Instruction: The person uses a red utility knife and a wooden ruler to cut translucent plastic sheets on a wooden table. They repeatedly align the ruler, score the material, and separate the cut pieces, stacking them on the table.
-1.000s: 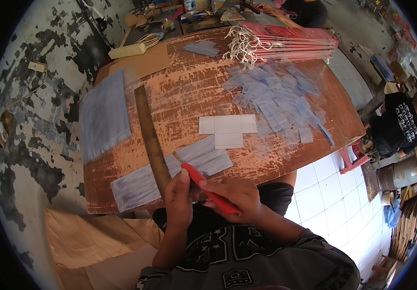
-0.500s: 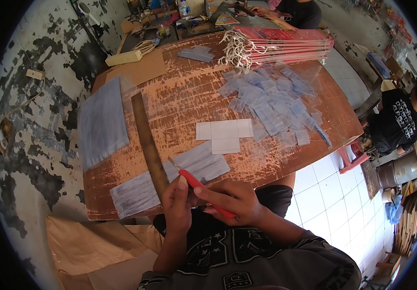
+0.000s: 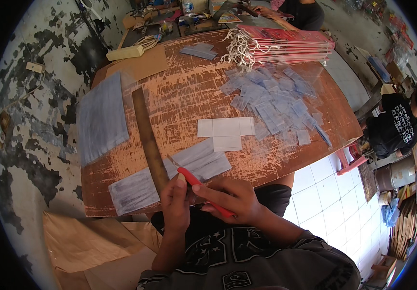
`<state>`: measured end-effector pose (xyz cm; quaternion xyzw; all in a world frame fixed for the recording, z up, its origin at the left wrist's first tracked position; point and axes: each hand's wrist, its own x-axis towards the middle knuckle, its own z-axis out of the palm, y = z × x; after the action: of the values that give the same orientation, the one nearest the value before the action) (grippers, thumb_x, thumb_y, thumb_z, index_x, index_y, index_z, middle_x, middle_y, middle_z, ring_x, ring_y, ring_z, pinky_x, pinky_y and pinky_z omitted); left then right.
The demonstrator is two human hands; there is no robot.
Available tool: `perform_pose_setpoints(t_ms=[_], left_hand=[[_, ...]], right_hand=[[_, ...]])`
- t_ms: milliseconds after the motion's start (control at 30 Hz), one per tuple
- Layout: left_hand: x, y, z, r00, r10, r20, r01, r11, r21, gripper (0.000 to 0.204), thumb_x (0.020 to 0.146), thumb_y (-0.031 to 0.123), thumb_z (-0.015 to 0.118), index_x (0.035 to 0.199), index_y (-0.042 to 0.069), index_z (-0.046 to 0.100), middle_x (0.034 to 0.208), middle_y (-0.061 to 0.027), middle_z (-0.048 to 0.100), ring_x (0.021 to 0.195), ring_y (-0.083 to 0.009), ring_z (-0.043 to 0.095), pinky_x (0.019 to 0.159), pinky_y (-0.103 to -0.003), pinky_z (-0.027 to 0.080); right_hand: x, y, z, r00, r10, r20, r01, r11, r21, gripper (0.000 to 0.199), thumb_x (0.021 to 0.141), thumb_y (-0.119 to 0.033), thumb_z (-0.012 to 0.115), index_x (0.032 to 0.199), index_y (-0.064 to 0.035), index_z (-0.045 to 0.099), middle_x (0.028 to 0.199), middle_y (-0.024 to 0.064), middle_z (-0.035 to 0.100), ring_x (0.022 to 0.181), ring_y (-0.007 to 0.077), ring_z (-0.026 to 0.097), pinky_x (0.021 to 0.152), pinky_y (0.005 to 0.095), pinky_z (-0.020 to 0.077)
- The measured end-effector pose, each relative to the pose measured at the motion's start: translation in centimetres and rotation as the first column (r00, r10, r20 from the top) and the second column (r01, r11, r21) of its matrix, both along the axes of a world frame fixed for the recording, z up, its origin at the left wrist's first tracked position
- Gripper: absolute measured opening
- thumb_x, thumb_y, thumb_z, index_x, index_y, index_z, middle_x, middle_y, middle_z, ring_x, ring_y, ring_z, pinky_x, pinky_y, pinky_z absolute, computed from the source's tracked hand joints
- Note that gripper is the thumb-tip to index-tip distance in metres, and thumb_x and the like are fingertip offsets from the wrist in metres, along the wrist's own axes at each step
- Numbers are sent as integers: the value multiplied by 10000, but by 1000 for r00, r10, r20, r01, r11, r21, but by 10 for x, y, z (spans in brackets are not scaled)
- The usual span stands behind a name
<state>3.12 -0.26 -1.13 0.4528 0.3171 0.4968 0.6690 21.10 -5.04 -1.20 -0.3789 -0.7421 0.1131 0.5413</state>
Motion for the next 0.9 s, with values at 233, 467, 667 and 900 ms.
perform_pose_setpoints(t_ms=[233,467,667,900], left_hand=[[1,1,1,1000,-6,6,6,1000,8,419,1174,397,565,1053,22,709,876,10,644,725,-56,488,647,-249,370],[-1,0,1,1000,-26,17,26,1000,-17,419,1174,404,571,1058,28,714,913,-3,685,749,-53,526,661,-244,385],[-3,1,-4,998,-63,20,63,998,-17,453,1177,433,548,1116,18,720,964,-42,742,769,-66,576,678,-243,416],[-1,0,-1,999,-38,30,41,995,-87,463,1169,456,562,1142,20,713,993,-64,759,828,-88,648,713,-245,489]], right_hand=[[0,5,1,1000,-26,-10,27,997,71,605,874,-176,902,1444,-87,722,996,107,756,758,230,746,601,349,599],[0,2,-3,1000,-27,-9,28,999,32,617,837,-141,918,1422,-69,734,1028,136,753,798,262,757,642,357,600],[3,-1,-2,999,-22,26,22,1000,18,612,822,-124,925,1404,-61,748,1040,140,753,813,260,762,652,347,602],[4,4,-4,998,-50,46,45,994,97,610,880,-214,899,1458,-148,716,1031,88,745,724,185,711,582,321,578]])
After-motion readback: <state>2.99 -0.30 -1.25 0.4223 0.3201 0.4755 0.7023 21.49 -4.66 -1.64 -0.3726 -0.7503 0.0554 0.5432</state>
